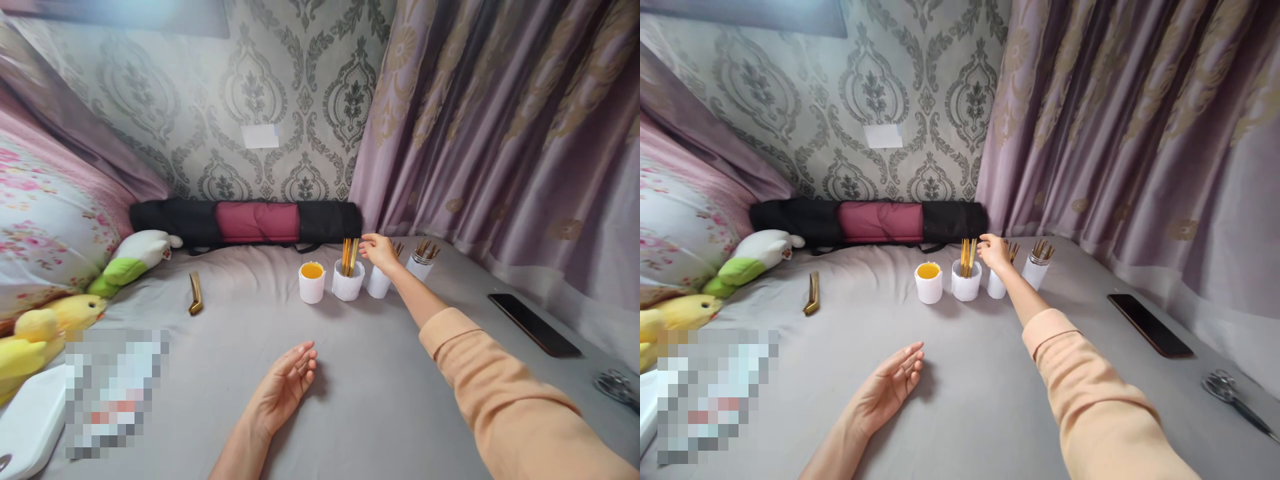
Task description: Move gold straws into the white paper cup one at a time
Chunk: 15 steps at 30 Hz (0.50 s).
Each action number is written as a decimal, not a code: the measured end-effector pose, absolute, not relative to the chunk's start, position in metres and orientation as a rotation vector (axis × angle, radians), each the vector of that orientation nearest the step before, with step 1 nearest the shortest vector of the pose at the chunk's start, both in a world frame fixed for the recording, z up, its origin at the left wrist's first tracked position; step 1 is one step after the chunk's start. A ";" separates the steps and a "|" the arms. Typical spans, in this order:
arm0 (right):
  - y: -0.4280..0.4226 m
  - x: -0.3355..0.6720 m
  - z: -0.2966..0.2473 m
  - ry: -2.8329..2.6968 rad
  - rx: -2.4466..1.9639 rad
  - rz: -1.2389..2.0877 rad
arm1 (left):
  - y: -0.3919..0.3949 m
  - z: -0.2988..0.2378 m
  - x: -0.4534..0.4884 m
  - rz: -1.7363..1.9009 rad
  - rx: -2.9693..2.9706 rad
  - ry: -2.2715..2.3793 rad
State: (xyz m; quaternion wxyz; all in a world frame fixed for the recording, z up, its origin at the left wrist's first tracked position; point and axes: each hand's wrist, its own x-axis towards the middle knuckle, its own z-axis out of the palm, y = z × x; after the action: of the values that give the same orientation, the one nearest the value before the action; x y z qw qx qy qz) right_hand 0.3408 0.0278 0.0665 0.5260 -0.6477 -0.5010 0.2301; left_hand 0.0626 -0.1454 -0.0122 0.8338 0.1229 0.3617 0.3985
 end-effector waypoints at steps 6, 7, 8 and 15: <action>0.021 0.340 0.073 -1.203 -1.553 0.542 | -0.146 -0.013 0.062 0.845 0.261 0.766; 0.020 0.340 0.074 -1.204 -1.553 0.541 | -0.146 -0.013 0.062 0.845 0.261 0.767; 0.019 0.340 0.075 -1.205 -1.552 0.540 | -0.146 -0.013 0.062 0.846 0.260 0.768; 0.011 0.337 0.075 -1.211 -1.537 0.547 | -0.146 -0.012 0.062 0.844 0.250 0.758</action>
State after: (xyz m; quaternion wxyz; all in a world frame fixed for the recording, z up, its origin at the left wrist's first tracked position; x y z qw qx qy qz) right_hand 0.3368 0.0110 0.0750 0.5268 -0.6430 -0.5066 0.2289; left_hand 0.0624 -0.1462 -0.0116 0.8359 0.1180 0.3582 0.3988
